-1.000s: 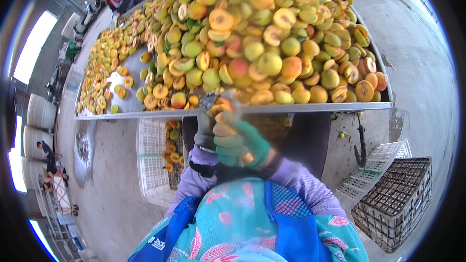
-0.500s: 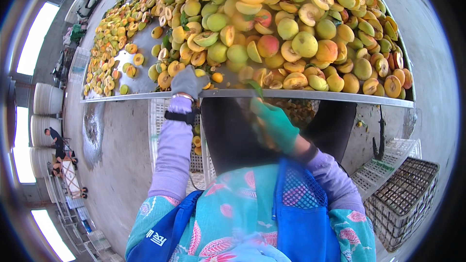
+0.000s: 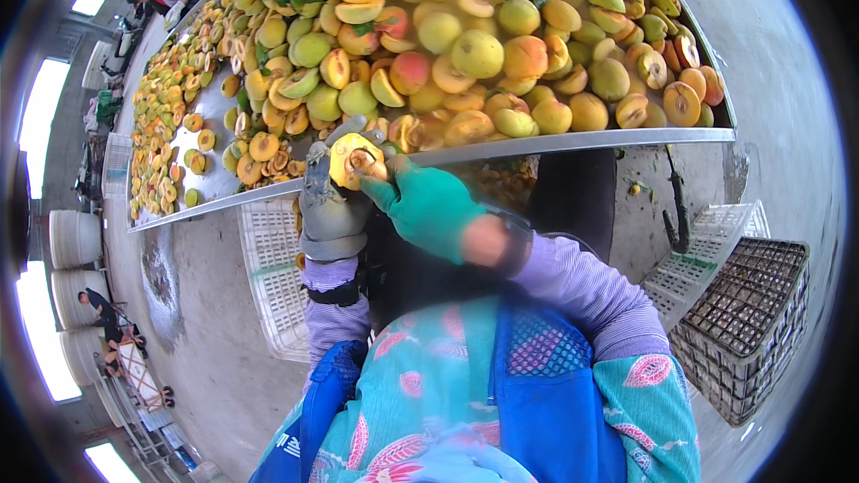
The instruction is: The recorder is pitting and sorting halves of peaches at a large processing table.
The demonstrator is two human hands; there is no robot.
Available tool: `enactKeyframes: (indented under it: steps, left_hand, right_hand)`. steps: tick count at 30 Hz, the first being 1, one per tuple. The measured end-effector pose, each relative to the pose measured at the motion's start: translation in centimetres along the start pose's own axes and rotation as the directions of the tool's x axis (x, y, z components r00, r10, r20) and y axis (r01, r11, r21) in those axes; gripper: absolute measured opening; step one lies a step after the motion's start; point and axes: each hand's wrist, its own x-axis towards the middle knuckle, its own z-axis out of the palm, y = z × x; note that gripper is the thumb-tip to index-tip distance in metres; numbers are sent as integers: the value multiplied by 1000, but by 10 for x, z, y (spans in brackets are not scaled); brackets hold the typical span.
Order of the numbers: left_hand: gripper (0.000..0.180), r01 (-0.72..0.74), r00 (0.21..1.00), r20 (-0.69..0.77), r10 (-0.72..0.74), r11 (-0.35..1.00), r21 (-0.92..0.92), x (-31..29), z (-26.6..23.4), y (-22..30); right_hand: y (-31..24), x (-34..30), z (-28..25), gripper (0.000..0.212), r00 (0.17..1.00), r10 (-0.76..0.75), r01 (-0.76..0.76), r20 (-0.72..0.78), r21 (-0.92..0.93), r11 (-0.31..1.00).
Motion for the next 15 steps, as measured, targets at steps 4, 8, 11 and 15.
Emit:
enactKeyframes:
  steps: [4, 8, 11, 15]
  left_hand:
    - [49, 130, 960, -201, -197, 943, -305, 16, 44, -10]
    - [33, 161, 986, -71, -148, 957, 240, 17, 43, -11]
    - [43, 204, 979, 16, -205, 979, 24, 18, 56, 0]
    - [41, -110, 994, 54, 97, 826, 553, 25, 45, -23]
  right_hand:
    - [20, 0, -8, 43, 903, 416, -330, -108, 448, 831]
    - [55, 26, -15, 29, 826, 346, -124, -445, 455, 882]
    - [46, 13, -45, 30, 913, 223, -76, -341, 395, 915]
    - [25, -31, -46, 34, 951, 226, -159, -211, 292, 943]
